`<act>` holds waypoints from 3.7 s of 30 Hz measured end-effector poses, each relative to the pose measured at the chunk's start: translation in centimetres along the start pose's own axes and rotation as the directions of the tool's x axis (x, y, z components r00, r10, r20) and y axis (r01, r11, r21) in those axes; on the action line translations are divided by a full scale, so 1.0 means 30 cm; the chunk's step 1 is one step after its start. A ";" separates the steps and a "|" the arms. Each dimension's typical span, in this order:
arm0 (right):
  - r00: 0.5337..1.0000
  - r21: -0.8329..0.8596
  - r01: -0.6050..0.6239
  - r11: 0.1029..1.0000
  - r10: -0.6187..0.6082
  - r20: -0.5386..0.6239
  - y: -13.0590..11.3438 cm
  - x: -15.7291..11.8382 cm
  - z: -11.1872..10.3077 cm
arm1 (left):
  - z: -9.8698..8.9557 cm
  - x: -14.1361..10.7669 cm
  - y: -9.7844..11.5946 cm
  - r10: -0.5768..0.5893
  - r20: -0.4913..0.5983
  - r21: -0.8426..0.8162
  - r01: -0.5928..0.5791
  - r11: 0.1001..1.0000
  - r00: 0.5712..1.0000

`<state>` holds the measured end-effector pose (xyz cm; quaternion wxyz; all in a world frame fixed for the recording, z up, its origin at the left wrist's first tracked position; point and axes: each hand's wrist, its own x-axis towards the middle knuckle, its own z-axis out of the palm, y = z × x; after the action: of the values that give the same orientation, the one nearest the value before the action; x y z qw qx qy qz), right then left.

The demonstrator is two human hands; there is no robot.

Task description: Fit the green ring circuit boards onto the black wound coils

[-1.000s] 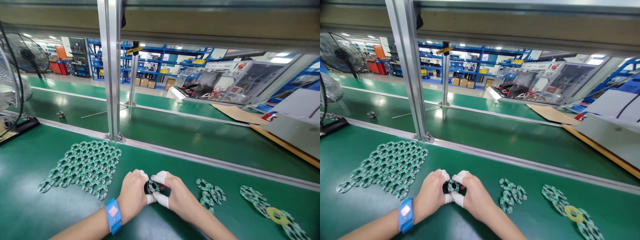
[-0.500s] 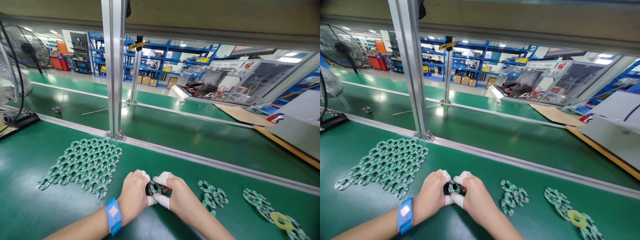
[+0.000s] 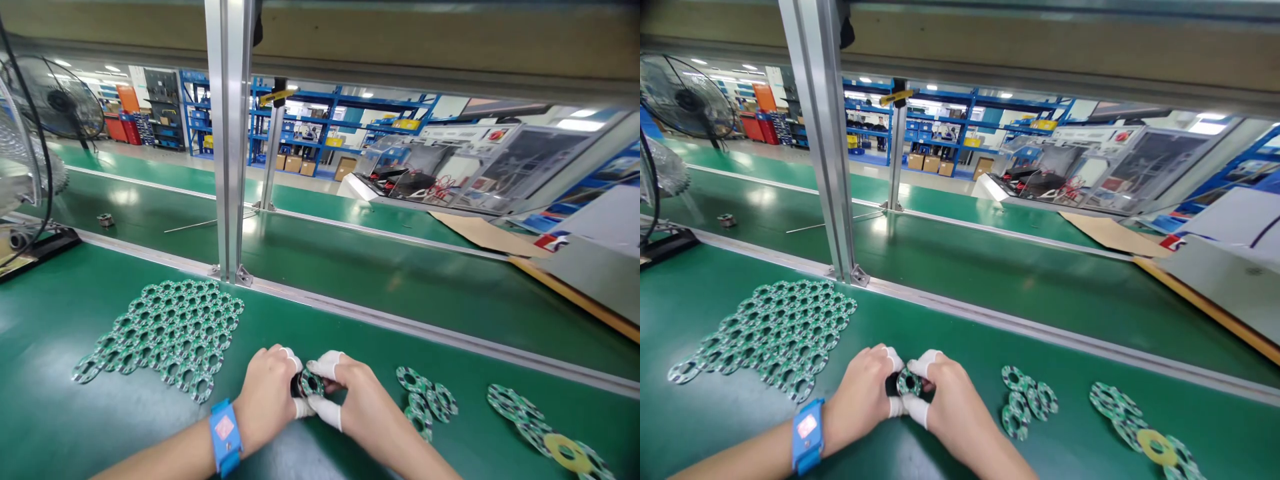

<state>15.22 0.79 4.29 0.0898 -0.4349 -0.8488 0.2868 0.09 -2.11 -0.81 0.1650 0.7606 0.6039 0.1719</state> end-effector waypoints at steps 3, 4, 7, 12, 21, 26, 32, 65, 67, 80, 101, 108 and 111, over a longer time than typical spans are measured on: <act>0.999 -0.004 -0.036 0.999 0.036 -0.018 0.001 -0.004 0.012 | 0.007 0.001 -0.002 0.015 0.001 -0.006 -0.015 1.000 1.000; 0.999 -0.010 -0.048 0.999 0.048 -0.024 0.002 -0.006 0.016 | 0.009 0.002 -0.003 0.019 0.000 -0.013 -0.019 1.000 1.000; 0.997 -0.015 -0.073 0.997 0.073 -0.035 0.007 -0.009 0.025 | 0.012 0.002 -0.006 0.023 -0.001 -0.032 -0.023 0.999 1.000; 0.994 -0.025 -0.108 0.994 0.107 -0.032 0.015 -0.014 0.021 | 0.014 0.000 -0.006 0.011 0.024 -0.040 -0.010 0.999 1.000; 0.990 -0.120 -0.138 0.983 0.141 0.019 0.007 -0.001 0.015 | 0.023 -0.001 -0.001 -0.002 0.032 -0.054 0.004 0.999 0.999; 0.987 -0.068 -0.162 0.984 0.163 0.013 0.000 0.001 0.016 | 0.012 0.000 0.003 -0.013 0.019 -0.058 0.015 0.998 1.000; 0.993 0.054 -0.114 0.992 0.115 -0.017 0.013 -0.006 0.015 | 0.010 0.000 0.007 -0.024 0.004 -0.066 0.024 0.998 1.000; 0.988 0.333 -0.111 0.936 0.141 -0.068 0.051 -0.018 0.057 | 0.024 0.001 0.005 0.023 0.011 -0.137 -0.021 0.990 1.000; 0.986 0.306 -0.125 0.944 0.153 -0.069 0.051 -0.017 0.054 | 0.035 0.002 0.006 0.021 0.017 -0.150 -0.018 0.989 1.000; 0.992 0.369 -0.069 0.927 0.103 -0.074 0.061 -0.022 0.069 | -0.097 -0.037 0.024 0.195 0.026 -0.179 -0.187 0.966 0.981; 0.983 0.619 0.058 0.783 0.064 -0.173 0.110 -0.043 0.135 | -0.010 -0.077 0.049 0.572 0.045 0.385 -0.542 0.747 0.819; 0.982 0.628 0.067 0.776 0.059 -0.178 0.119 -0.038 0.141 | -0.023 -0.077 0.044 0.635 0.052 0.426 -0.592 0.684 0.771; 0.987 0.633 0.071 0.771 0.038 -0.157 0.122 -0.035 0.129 | -0.007 -0.080 0.046 0.670 0.030 0.461 -0.605 0.649 0.742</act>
<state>16.82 0.05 -0.85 0.3021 -0.3933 -0.6954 0.5201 0.66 -4.74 -0.14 -0.1268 0.9262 0.3298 0.1312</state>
